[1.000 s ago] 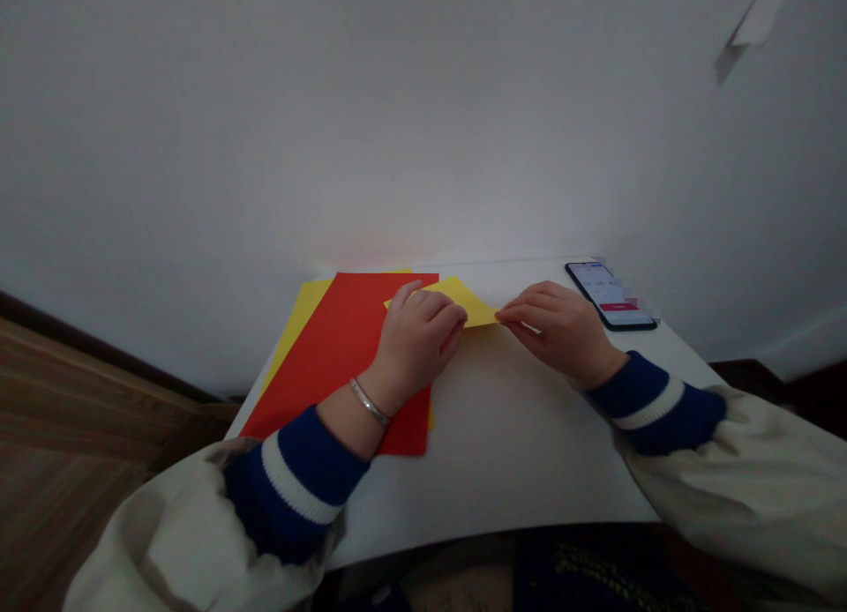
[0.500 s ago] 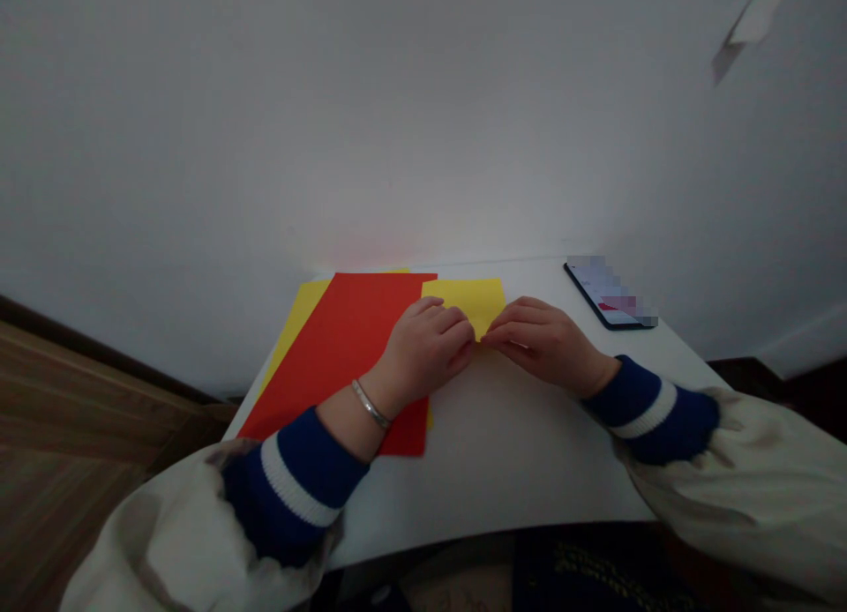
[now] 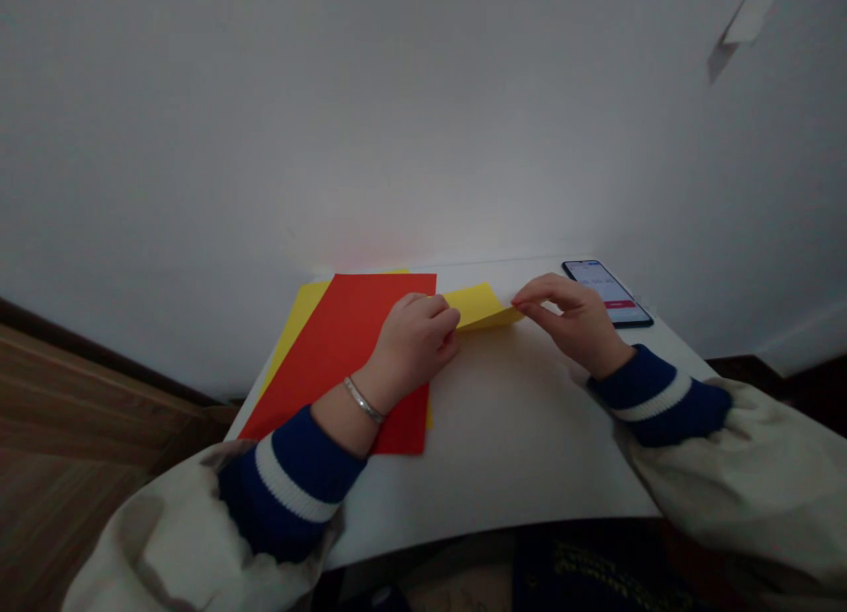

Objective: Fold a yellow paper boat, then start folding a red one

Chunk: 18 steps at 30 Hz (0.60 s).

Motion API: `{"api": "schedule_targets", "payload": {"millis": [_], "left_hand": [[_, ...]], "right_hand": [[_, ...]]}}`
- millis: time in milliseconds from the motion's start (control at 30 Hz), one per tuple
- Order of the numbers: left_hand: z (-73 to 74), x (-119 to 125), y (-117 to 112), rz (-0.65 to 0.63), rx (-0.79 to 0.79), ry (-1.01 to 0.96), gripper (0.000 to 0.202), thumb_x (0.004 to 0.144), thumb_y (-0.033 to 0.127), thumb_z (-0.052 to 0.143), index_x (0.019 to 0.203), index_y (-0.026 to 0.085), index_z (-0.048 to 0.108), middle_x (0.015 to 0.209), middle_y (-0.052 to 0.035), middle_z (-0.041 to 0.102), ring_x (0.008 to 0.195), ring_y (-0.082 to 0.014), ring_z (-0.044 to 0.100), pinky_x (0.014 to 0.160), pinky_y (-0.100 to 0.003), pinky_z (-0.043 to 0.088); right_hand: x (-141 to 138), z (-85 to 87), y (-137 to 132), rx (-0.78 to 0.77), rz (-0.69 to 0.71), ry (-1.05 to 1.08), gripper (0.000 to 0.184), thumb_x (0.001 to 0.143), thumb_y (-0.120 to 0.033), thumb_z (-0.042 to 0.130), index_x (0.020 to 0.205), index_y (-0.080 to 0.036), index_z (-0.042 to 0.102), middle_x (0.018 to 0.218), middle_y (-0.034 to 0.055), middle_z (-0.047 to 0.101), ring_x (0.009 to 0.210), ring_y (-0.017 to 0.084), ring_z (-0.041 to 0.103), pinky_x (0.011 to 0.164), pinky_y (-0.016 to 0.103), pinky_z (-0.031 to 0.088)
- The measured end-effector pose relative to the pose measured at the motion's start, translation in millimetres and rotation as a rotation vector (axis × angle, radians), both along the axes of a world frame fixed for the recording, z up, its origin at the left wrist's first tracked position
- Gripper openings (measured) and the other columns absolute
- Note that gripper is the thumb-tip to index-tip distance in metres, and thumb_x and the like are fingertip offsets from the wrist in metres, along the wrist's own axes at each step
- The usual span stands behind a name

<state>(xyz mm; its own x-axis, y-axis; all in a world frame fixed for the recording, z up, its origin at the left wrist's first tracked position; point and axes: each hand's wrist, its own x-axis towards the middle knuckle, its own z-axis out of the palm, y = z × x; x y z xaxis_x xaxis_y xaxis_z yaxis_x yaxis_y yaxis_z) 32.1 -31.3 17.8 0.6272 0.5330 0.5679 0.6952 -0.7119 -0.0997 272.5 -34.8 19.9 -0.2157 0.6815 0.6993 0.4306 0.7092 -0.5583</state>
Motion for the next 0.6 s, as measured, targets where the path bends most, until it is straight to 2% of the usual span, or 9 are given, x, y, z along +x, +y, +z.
{"api": "schedule_targets", "payload": {"millis": [200, 367, 433, 533, 600], "left_hand": [[-4.1, -1, 0, 0.084, -0.104, 0.052, 0.008, 0.076, 0.015, 0.054, 0.068, 0.018, 0.054, 0.072, -0.0029, 0.056, 0.069, -0.0175, 0.05, 0.067, -0.031, 0.04], [-5.1, -2, -2, 0.146, -0.124, 0.065, 0.006, 0.076, 0.017, 0.054, 0.07, 0.018, 0.057, 0.073, -0.0041, 0.057, 0.07, -0.0192, 0.05, 0.068, -0.033, 0.04], [-4.3, -2, -3, 0.175, -0.127, 0.009, 0.006, 0.076, 0.017, 0.055, 0.078, 0.016, 0.06, 0.077, -0.0056, 0.059, 0.073, -0.0204, 0.052, 0.071, -0.034, 0.042], [-3.0, 0, -4, 0.102, -0.112, -0.064, 0.023, 0.08, 0.025, 0.058, 0.1, 0.014, 0.062, 0.092, -0.0085, 0.063, 0.083, -0.0223, 0.055, 0.076, -0.036, 0.044], [-2.8, 1, -4, 0.007, -0.08, -0.051, 0.023, 0.084, 0.031, 0.058, 0.103, 0.017, 0.063, 0.095, -0.0077, 0.064, 0.084, -0.0218, 0.055, 0.079, -0.036, 0.043]], "right_hand": [[8, -12.0, 14, -0.115, -0.134, 0.251, 0.007, 0.082, -0.029, 0.062, 0.082, -0.023, 0.065, 0.083, 0.0016, 0.066, 0.08, 0.017, 0.06, 0.075, 0.035, 0.048], [9, -15.1, 17, -0.124, -0.142, 0.318, 0.008, 0.083, -0.032, 0.061, 0.084, -0.025, 0.063, 0.085, 0.0006, 0.065, 0.083, 0.017, 0.06, 0.079, 0.036, 0.047], [8, -15.9, 17, -0.127, -0.155, 0.307, 0.009, 0.083, -0.033, 0.061, 0.084, -0.025, 0.063, 0.085, 0.0009, 0.065, 0.084, 0.018, 0.06, 0.079, 0.036, 0.047], [5, -16.0, 14, -0.138, -0.126, 0.228, 0.01, 0.084, -0.033, 0.06, 0.085, -0.024, 0.064, 0.086, 0.0018, 0.066, 0.084, 0.018, 0.06, 0.079, 0.037, 0.047], [3, -14.6, 12, -0.127, -0.071, 0.156, 0.01, 0.085, -0.032, 0.059, 0.085, -0.023, 0.064, 0.086, 0.0023, 0.067, 0.084, 0.018, 0.061, 0.079, 0.037, 0.048]]}}
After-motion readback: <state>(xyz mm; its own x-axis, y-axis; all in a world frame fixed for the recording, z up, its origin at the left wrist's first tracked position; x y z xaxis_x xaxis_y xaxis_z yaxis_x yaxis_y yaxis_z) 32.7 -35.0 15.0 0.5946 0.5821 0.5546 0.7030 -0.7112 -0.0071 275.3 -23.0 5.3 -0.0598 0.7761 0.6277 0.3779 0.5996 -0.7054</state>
